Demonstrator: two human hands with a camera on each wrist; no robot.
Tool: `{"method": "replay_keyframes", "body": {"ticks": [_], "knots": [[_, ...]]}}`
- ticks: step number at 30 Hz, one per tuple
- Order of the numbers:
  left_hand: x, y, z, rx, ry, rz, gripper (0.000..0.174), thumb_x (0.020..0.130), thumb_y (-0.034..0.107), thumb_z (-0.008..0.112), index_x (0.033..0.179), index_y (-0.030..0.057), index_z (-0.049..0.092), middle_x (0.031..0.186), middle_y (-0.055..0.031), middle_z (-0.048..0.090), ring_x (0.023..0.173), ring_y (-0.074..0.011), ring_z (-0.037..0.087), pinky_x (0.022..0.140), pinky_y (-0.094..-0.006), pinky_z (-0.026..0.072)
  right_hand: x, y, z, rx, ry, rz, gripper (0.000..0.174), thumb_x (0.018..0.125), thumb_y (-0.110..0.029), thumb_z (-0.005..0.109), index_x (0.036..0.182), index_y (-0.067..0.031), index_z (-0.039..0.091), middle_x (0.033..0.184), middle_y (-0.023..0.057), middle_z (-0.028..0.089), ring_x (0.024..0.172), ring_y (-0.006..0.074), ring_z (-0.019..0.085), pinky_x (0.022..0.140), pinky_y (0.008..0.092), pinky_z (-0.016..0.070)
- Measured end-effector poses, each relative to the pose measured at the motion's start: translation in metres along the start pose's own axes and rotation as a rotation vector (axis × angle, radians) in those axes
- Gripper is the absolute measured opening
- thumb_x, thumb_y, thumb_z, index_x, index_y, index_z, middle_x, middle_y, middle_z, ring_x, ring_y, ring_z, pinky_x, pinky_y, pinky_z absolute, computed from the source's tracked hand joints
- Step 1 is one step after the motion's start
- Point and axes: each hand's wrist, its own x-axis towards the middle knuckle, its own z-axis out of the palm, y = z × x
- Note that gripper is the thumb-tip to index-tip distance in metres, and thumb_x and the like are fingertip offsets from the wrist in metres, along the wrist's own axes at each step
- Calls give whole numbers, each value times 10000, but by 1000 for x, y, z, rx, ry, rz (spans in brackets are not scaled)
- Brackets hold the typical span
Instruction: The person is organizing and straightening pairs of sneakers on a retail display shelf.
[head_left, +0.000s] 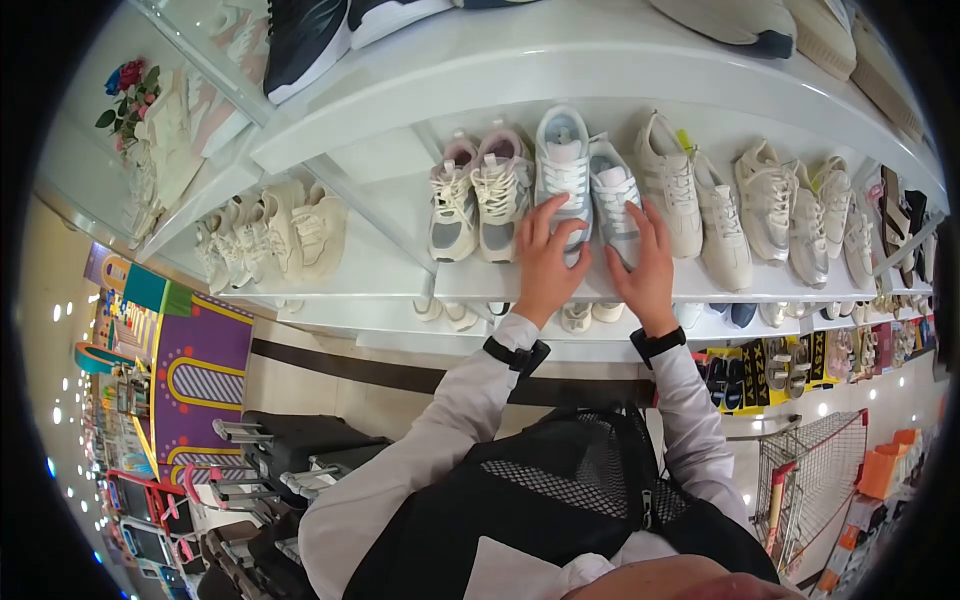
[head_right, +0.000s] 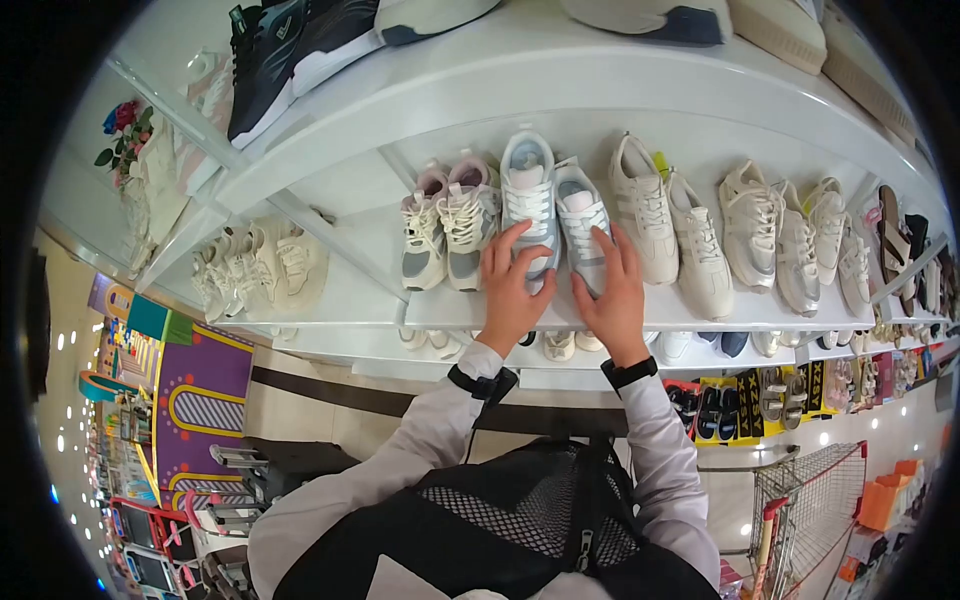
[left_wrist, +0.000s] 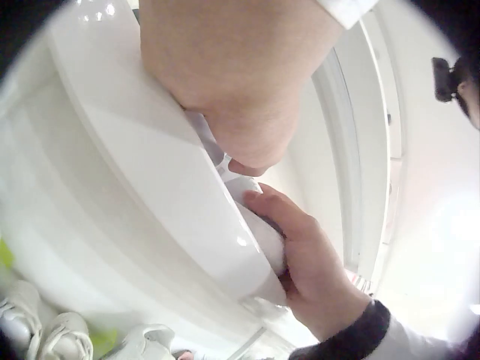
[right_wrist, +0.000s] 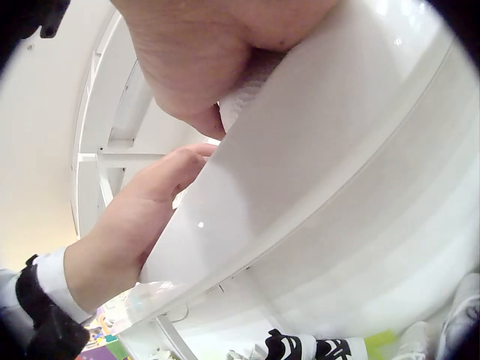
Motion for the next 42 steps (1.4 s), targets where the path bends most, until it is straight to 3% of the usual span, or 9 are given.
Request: {"method": "replay_keyframes", "body": {"ticks": [15, 42], "knots": [[-6, -7, -4, -111, -17, -2, 290, 859, 135, 850, 1134, 157, 757, 1634, -77, 575, 1472, -406, 494, 1259, -557, 351, 3, -1, -1, -44, 13, 2, 735, 917, -125, 867, 1599, -106, 596, 1688, 260, 527, 1523, 498, 537, 1252, 539, 467], [-5, -10, -4, -140, -28, 11, 267, 870, 136, 844, 1122, 155, 757, 1661, -79, 562, 1476, -407, 500, 1229, -559, 380, 2, -5, 0, -65, 26, 6, 738, 905, -106, 861, 1597, -96, 605, 1678, 254, 544, 1509, 483, 564, 1248, 530, 473]]}}
